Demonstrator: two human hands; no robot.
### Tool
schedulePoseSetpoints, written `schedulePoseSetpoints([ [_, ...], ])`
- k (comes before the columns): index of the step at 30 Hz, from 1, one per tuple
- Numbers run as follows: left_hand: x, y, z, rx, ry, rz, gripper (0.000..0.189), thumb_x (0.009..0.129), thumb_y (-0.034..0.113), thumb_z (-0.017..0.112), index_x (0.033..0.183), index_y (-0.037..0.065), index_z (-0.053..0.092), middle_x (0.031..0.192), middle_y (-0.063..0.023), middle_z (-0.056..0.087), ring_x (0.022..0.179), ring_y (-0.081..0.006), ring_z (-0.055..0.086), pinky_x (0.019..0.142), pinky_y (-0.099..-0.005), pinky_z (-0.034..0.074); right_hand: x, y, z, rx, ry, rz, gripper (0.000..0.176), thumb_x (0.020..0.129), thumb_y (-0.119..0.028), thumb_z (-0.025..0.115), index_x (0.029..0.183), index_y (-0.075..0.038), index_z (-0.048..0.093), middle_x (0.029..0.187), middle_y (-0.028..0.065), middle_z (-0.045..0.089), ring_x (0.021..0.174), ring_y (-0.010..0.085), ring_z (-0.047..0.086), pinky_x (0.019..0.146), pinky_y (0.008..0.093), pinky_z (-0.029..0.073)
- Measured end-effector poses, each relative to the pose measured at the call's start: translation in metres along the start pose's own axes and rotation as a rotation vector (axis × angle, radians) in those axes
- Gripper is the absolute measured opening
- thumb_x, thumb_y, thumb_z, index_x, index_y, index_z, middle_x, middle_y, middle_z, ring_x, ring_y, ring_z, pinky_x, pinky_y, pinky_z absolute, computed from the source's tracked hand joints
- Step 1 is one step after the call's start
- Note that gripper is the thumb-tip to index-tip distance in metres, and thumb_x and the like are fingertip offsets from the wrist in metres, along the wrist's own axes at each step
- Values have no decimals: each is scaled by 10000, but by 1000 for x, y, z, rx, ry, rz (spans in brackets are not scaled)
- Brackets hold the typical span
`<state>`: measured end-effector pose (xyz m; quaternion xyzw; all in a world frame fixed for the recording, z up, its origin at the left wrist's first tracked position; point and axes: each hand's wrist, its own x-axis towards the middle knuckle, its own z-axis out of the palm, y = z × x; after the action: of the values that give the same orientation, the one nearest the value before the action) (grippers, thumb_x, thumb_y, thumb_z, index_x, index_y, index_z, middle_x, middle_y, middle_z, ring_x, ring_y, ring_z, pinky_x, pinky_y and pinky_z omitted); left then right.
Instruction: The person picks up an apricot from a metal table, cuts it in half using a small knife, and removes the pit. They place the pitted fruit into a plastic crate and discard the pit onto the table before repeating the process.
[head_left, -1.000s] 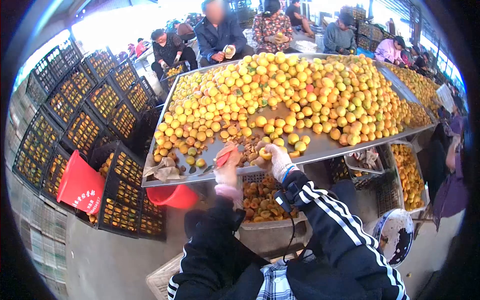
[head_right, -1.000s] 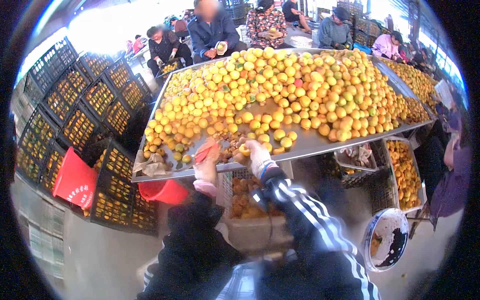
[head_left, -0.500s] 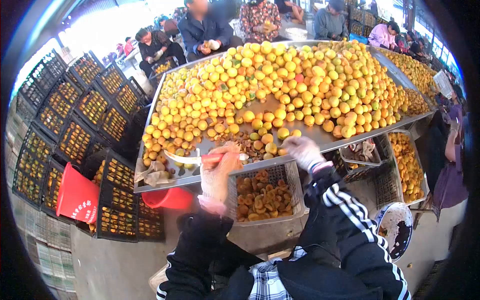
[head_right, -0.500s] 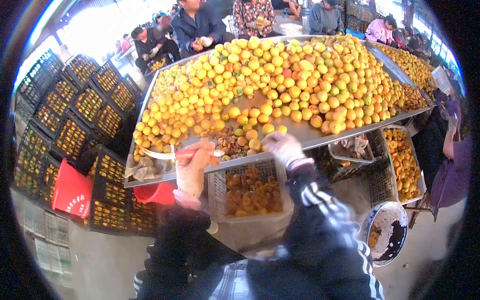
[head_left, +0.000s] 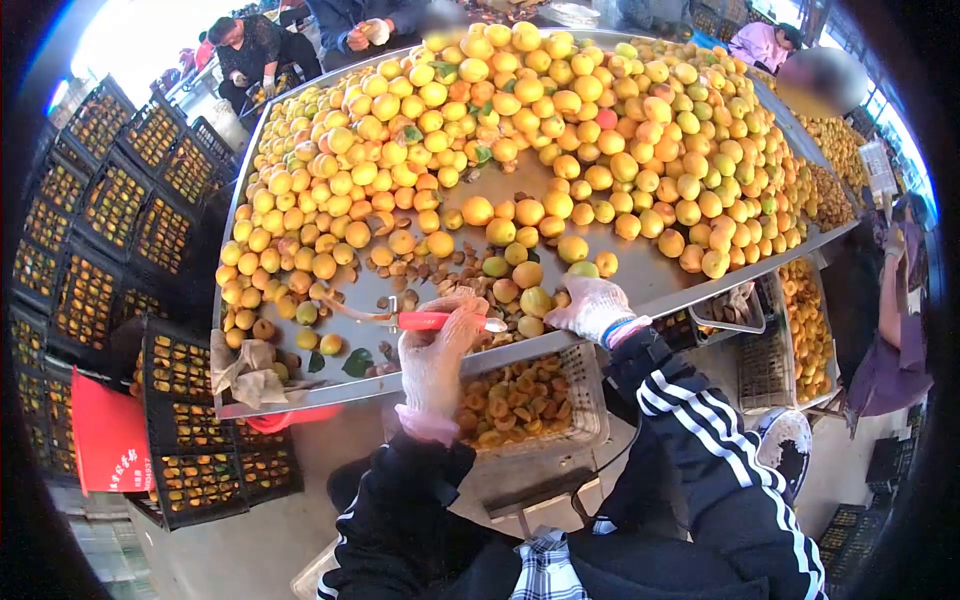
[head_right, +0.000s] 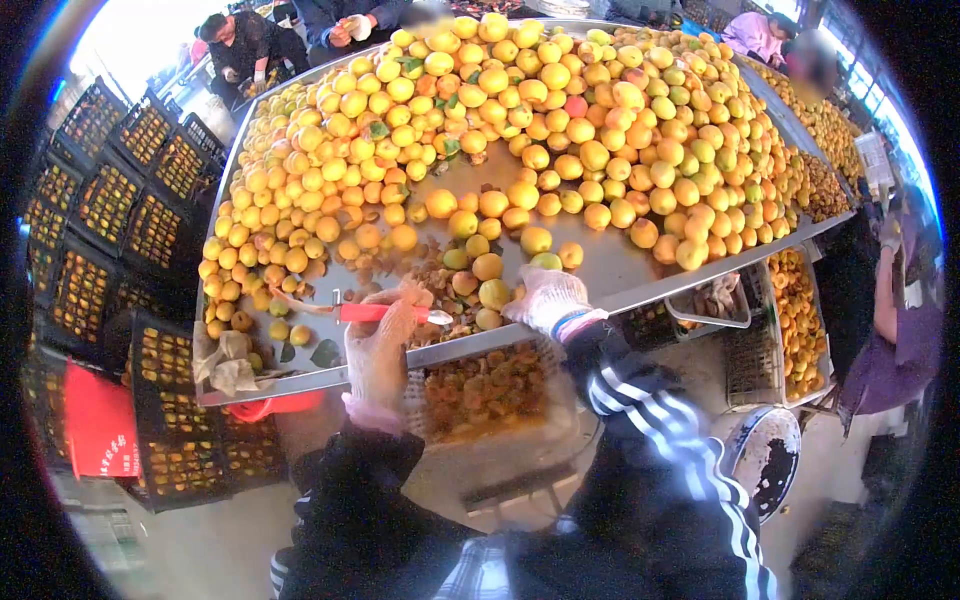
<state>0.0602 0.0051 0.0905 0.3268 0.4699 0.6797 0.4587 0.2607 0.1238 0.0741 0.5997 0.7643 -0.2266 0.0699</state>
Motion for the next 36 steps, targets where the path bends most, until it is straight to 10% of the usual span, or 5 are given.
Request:
schedulePoseSetpoints([
  [4, -3, 3, -9, 100, 64, -75, 179, 945, 105, 626, 1070, -22, 651, 971, -88, 695, 880, -131, 636, 772, -250, 508, -2, 14, 6, 284, 206, -156, 568, 770, -377, 762, 1235, -95, 595, 1025, 158, 693, 988, 319, 667, 864, 393, 516],
  [10, -20, -4, -13, 330, -170, 60, 176, 971, 158, 585, 995, -12, 624, 823, -30, 611, 758, -101, 560, 702, -267, 479, -22, -13, 9, 1836, -103, -490, 719, 845, -389, 758, 1366, 0, 452, 1159, 76, 602, 979, 169, 640, 808, 295, 546],
  [22, -23, -1, 9, 382, -214, -37, 137, 933, 93, 622, 1027, 0, 657, 864, -32, 654, 781, -118, 613, 702, -281, 502, -106, 102, -31, 1865, 166, -639, 651, 885, -354, 712, 1387, -21, 465, 1161, 68, 602, 931, 137, 579, 759, 270, 460],
  [28, -32, -14, 20, 350, -205, 65, 181, 967, 179, 555, 986, 13, 625, 840, -51, 637, 726, -141, 562, 649, -286, 447, -238, 253, -19, 185, 1025, 412, 542, 870, -329, 671, 1287, 1, 564, 1082, 162, 675, 860, 264, 673, 772, 385, 540],
  [36, -40, -6, 22, 359, -149, -109, 188, 938, 189, 631, 956, 3, 652, 744, -23, 640, 650, -93, 571, 589, -242, 449, -290, 407, 90, -312, 387, 868, 522, 781, -320, 678, 1238, -81, 604, 1168, 211, 654, 1073, 379, 633, 900, 453, 515],
])
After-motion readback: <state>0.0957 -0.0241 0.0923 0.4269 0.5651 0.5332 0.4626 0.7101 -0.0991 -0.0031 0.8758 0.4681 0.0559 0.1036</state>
